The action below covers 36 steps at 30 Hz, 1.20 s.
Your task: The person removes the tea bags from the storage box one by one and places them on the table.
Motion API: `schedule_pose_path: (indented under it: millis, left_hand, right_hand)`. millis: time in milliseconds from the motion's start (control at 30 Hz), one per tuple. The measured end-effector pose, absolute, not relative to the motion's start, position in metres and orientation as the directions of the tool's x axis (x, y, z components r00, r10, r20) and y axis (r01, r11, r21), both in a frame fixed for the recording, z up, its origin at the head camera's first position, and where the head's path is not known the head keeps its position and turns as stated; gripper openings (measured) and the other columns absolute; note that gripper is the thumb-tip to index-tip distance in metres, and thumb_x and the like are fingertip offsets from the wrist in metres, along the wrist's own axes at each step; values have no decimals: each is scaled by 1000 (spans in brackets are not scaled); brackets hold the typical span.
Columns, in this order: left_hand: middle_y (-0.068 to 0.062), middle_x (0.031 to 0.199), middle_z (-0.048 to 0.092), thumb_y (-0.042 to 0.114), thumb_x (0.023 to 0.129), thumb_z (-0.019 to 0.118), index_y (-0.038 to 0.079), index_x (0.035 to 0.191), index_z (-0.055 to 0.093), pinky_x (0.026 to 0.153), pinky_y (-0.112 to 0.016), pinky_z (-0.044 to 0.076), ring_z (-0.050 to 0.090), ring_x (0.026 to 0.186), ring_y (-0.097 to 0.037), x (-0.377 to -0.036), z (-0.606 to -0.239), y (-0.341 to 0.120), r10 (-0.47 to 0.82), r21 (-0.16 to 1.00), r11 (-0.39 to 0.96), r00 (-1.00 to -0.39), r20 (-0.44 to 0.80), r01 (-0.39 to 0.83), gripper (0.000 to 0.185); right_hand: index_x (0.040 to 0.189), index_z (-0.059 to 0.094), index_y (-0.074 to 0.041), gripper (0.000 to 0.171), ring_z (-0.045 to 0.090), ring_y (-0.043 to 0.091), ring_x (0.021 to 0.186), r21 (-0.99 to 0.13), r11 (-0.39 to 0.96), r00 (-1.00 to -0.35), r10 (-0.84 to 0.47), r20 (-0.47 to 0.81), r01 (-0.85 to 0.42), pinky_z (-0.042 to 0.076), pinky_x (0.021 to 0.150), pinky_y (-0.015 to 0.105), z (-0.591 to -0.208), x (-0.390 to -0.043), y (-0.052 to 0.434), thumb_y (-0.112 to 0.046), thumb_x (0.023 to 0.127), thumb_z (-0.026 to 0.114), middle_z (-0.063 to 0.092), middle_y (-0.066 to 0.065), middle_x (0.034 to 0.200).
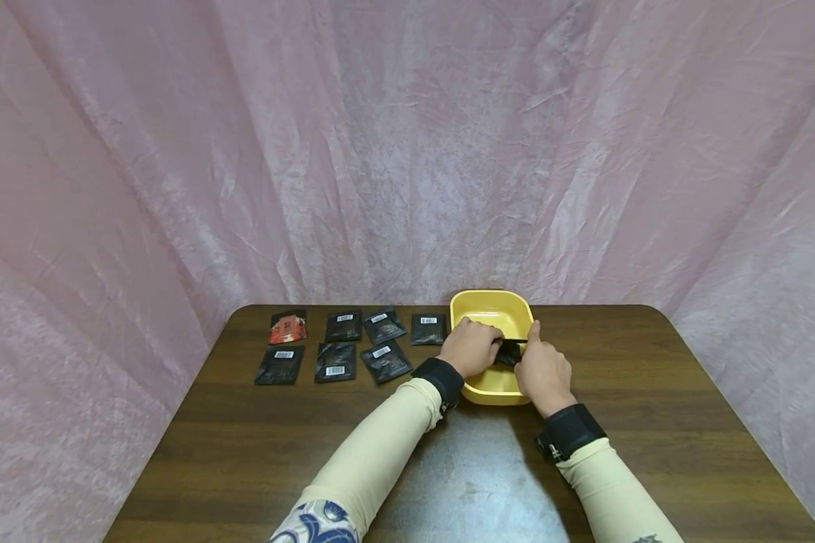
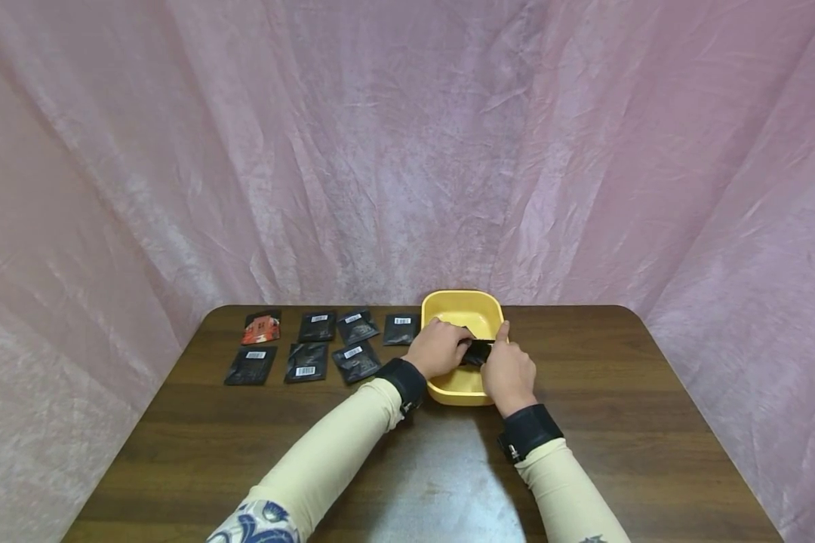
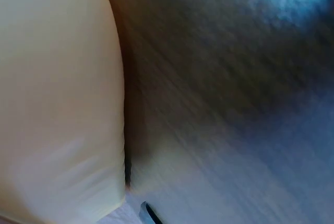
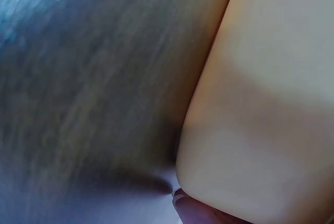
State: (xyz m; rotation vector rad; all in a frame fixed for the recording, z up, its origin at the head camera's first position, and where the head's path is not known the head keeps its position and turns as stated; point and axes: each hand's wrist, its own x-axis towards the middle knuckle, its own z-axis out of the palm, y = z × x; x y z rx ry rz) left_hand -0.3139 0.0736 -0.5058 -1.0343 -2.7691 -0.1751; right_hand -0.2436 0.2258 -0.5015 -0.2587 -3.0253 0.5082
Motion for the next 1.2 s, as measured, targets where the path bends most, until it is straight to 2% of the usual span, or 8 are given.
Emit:
schedule_pose_path:
  millis: [233,533,700,833,1200]
  left_hand:
    - [12,95,82,26,104,67,28,103,82,94,-37,55,77,90,-11,-313,-505,67,621,52,746,-722,307,664,15]
    - [13,97,83,25,104,67,28,105,82,93,-35,53,77,90,-9,-307,-505,64,627,40,740,-711,320,671,16]
    - [12,95,82,25,104,67,27,103,82,87,-34,50,76,87,-11,-298,-504,60,640,28,727,-692,335,686,15]
    - [10,96,82,24,105,66,25,106,82,85,-33,48,76,87,-12,-289,-500,57,634,61,713,-680,367,698,16]
    - [9,104,83,21,101,71,23,110,82,93,-33,54,78,99,-8,-279,-473,35,534,149,700,-651,540,698,14]
  right_hand:
    - [168,17,5,93,71,48,84,-337,929,-985,170,29,150,57,68,57,-502,-243,222,-17,94,68,70,31,105]
    - [167,17,6,92,71,50,87,-336,931,-986,163,23,145,57,70,58,-502,-240,219,-17,94,68,71,32,108]
    - [167,17,8,93,71,48,84,-328,932,-986,167,18,152,57,68,57,-505,-237,218,-17,94,69,72,32,106]
    - [166,19,10,92,71,48,82,-326,933,-985,171,36,150,57,67,57,-507,-236,219,-16,93,69,71,32,103]
    - [164,20,13,92,72,50,84,-318,939,-984,163,74,132,57,69,59,-499,-235,225,-13,89,68,72,35,102]
